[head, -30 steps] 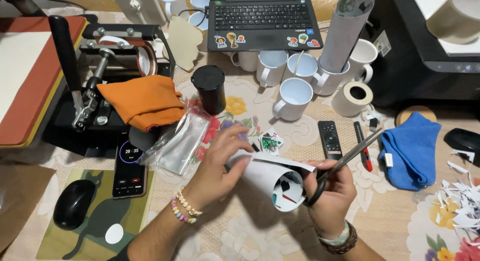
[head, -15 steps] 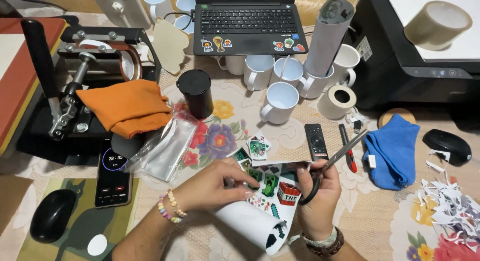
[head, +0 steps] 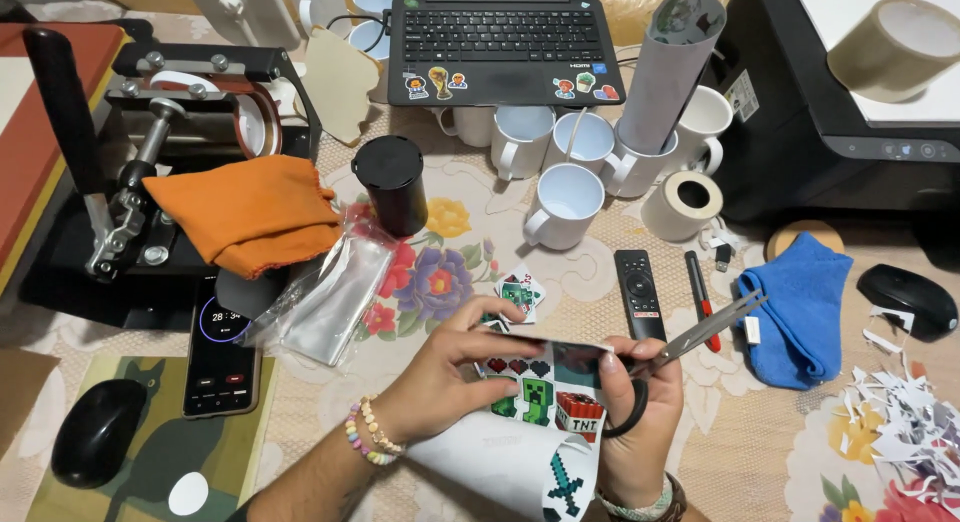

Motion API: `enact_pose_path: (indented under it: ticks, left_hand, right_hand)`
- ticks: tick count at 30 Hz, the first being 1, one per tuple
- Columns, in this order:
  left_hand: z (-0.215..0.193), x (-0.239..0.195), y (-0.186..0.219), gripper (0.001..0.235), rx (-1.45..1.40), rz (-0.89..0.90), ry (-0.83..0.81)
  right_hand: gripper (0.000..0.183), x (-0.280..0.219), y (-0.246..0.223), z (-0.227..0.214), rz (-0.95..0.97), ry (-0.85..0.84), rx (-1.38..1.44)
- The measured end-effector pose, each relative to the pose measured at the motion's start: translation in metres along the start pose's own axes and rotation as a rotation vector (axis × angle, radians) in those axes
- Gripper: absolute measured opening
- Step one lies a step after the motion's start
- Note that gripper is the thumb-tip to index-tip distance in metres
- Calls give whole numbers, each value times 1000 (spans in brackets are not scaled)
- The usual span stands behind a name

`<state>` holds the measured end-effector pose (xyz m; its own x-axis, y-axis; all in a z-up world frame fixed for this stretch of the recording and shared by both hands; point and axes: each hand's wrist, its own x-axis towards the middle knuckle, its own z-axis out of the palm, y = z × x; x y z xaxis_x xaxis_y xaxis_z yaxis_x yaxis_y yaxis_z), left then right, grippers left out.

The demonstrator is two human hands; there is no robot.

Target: Cutting out small printed graphics from a sheet of paper using scissors at a desk.

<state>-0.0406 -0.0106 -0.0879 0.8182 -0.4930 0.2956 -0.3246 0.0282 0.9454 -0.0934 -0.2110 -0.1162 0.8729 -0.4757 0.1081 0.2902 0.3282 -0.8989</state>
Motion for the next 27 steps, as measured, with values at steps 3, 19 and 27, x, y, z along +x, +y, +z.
enact_pose_path:
  ticks: [3,19,27]
  left_hand:
    - [-1,1,-8,19,-164,-22,-25]
    - [-38,39,75,37,413,107,-455]
    - [-44,55,72,38,196,69,-393]
  right_hand:
    - [24,1,-4,1,-76,-43,-79]
    - [38,-8,-11,-1,157,-128,-45]
    - [70,-24,-25,26,289,-57,32]
